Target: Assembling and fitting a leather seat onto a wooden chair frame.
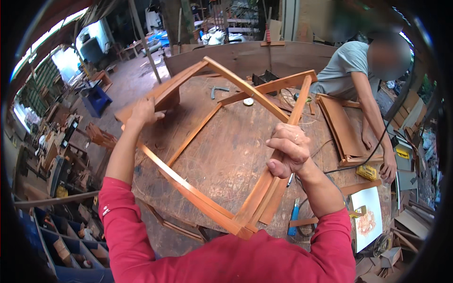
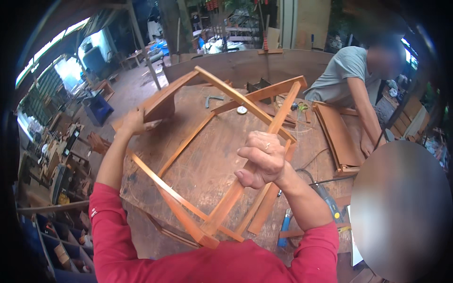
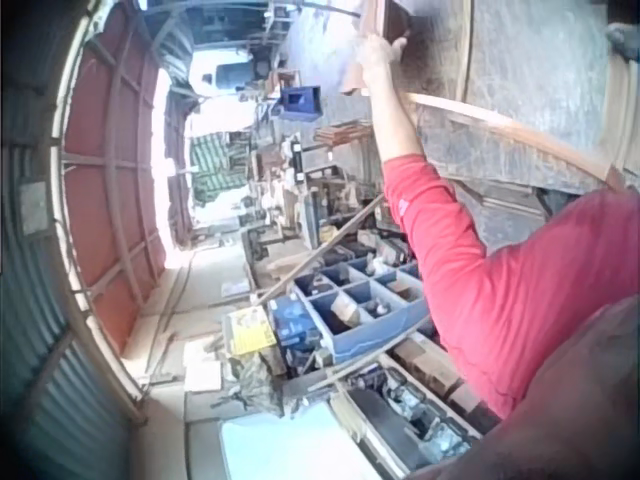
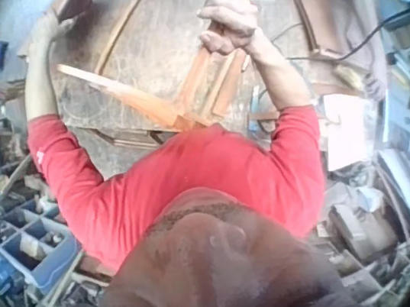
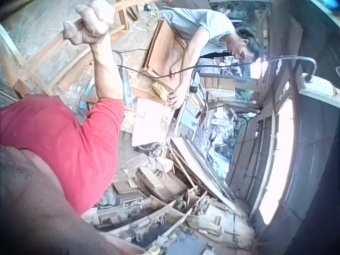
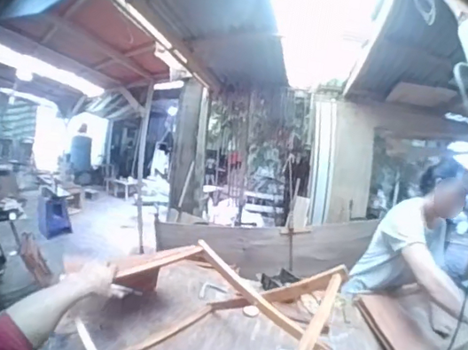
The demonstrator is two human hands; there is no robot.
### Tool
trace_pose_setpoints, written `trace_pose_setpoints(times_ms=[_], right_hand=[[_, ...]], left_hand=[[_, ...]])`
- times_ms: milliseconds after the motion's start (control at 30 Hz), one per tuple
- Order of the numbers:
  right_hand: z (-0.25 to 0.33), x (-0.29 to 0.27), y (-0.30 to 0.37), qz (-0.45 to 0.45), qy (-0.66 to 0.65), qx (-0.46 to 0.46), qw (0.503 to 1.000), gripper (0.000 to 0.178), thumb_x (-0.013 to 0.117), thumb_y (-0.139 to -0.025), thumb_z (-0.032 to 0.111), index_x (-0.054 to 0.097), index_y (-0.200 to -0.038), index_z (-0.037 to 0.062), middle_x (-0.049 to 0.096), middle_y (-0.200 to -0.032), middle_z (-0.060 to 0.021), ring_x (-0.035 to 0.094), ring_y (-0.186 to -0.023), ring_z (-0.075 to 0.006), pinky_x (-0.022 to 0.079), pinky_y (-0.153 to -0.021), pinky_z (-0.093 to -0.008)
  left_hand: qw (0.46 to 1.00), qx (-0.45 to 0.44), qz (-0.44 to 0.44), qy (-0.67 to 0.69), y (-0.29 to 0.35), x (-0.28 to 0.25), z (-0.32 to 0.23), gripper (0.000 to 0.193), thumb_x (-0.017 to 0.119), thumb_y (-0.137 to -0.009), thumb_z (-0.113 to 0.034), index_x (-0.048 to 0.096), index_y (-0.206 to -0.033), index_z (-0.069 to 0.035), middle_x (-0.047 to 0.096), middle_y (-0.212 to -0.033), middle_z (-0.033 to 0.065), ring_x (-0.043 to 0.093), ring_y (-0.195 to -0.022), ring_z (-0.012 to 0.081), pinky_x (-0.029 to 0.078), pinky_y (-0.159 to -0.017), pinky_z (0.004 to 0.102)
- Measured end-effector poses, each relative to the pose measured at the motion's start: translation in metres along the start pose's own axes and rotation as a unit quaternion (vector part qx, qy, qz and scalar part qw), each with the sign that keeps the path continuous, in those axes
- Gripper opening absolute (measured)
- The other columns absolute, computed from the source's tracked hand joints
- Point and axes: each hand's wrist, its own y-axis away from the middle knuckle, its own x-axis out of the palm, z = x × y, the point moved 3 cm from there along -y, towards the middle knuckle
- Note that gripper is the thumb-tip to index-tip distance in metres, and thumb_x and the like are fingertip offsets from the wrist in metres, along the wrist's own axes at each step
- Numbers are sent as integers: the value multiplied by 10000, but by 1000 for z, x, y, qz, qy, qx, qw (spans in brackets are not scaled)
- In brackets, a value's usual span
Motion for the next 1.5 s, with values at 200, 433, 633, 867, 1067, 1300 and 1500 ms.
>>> trace_pose_setpoints(times_ms=[200,433,633,867,1067,1300,1500], right_hand=[[-2,6,-14,-65,9,-77,995,299,722,-747,264,658,-788,-25,471,-611,-91,455,-491,-245,348,-440,-375],[-5,7,-13,-114,23,-58,991,256,775,-710,222,564,-711,76,467,-618,-73,523,-513,-257,405,-463,-369],[-5,7,-13,-94,-3,-63,993,239,769,-699,190,563,-697,68,453,-601,-65,494,-491,-258,382,-448,-376],[-23,-4,-57,-79,32,-54,995,167,690,-752,168,653,-735,6,504,-564,-55,513,-459,-190,411,-440,-320],[-55,31,-149,-128,48,-101,985,159,699,-793,162,678,-722,21,624,-598,-97,630,-506,-204,496,-503,-319],[-63,66,-189,-248,37,67,966,410,676,-866,371,679,-1050,4,611,-979,-196,538,-1020,-356,420,-942,-477],[-60,75,-195,-219,-42,346,912,602,656,-921,443,560,-1253,-50,546,-1189,-231,518,-1164,-332,417,-1025,-466]], left_hand=[[988,-4,-89,128,-45,26,38,288,603,-854,-208,757,-926,25,717,-930,300,721,-917,432,551,-838,495],[976,-96,-156,116,-53,96,156,544,748,-857,-425,701,-1123,46,728,-1040,281,719,-974,376,547,-847,457],[535,-389,10,750,60,190,146,723,750,-860,-558,595,-1306,-10,717,-998,109,675,-806,275,568,-772,408],[433,-204,-106,872,73,60,99,494,657,-957,-536,635,-1097,-63,709,-866,93,602,-571,102,516,-494,204],[421,-41,-270,865,147,-120,33,437,541,-1009,-530,593,-1044,-98,633,-913,71,557,-684,189,458,-587,310],[326,350,-143,866,213,-202,-67,430,386,-1095,-368,593,-1262,-30,673,-1207,115,631,-1178,260,473,-1069,422],[383,195,-282,858,215,-206,-162,469,341,-1102,-368,585,-1266,-4,664,-1201,143,635,-1151,231,469,-1050,381]])
